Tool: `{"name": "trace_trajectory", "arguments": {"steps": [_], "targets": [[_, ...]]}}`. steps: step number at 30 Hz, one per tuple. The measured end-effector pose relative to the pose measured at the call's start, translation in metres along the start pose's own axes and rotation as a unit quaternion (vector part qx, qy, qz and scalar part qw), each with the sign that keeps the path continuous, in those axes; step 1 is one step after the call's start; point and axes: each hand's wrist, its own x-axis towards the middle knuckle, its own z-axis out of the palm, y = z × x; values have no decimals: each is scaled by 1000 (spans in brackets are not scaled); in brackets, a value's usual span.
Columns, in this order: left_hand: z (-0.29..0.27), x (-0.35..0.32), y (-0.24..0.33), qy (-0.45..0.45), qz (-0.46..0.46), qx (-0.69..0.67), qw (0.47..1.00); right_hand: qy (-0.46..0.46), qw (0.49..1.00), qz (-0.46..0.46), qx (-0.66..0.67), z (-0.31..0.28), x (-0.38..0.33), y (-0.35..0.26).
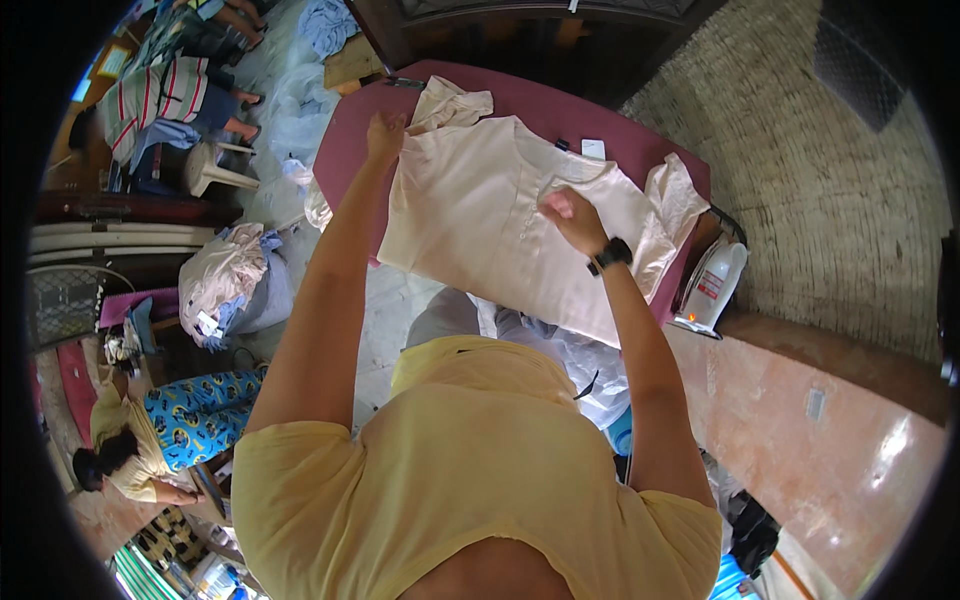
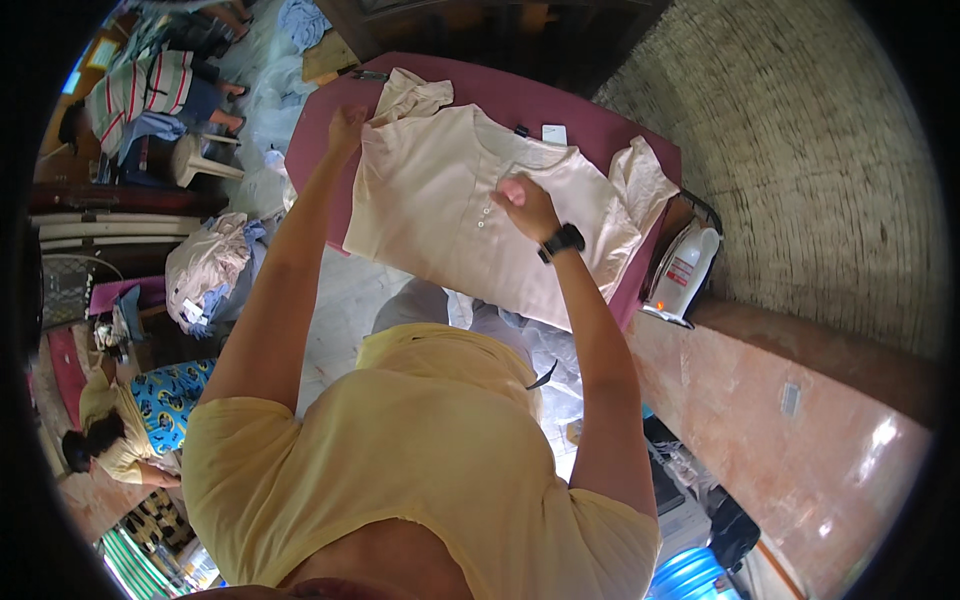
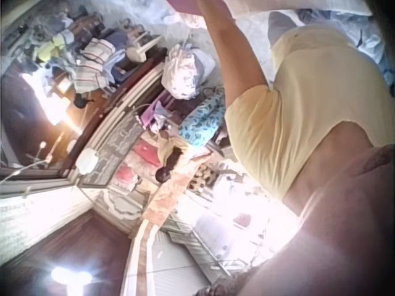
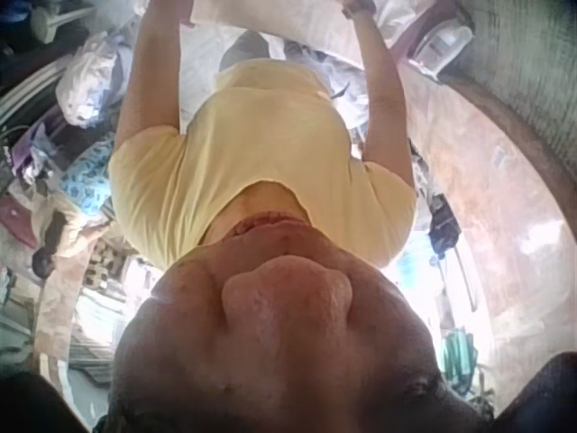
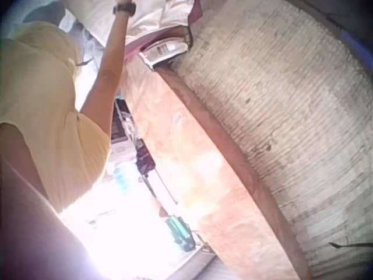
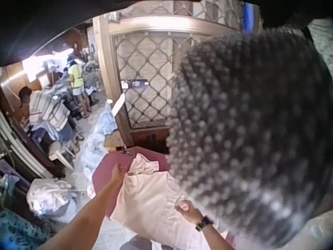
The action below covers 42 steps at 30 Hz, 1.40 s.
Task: The person irons a shirt on an ironing board, flipping and adjusting the garment to reach different sections.
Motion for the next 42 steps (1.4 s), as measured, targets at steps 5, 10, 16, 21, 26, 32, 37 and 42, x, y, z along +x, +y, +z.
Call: {"name": "trace_trajectory", "arguments": {"steps": [5, 10, 16, 21, 26, 32, 37, 42], "targets": [[30, 42, -22, -26, -20, 100, 994, 66, 997, 25, 39, 46, 103, -21], [45, 48, 22, -151, 36, 107, 982, 151, 981, 78, -91, 81, 173, 4], [-33, 59, -40, 176, 78, -336, 922, 179, 970, 108, -121, 97, 184, -13], [-98, 43, -150, 356, -169, 78, 916, 234, 969, 76, 7, 115, 185, 6], [-74, 3, -43, 296, 148, 92, 939, 262, 961, 84, 10, 114, 186, 10], [-59, -7, -18, -112, 258, 160, 946, 288, 954, 78, 40, 124, 188, 9], [-50, 8, -37, 45, 240, 156, 957, 326, 942, -73, -36, 128, 186, 5], [-28, 14, -43, -47, 178, 169, 968, 270, 959, -48, -76, 101, 177, -10]]}}
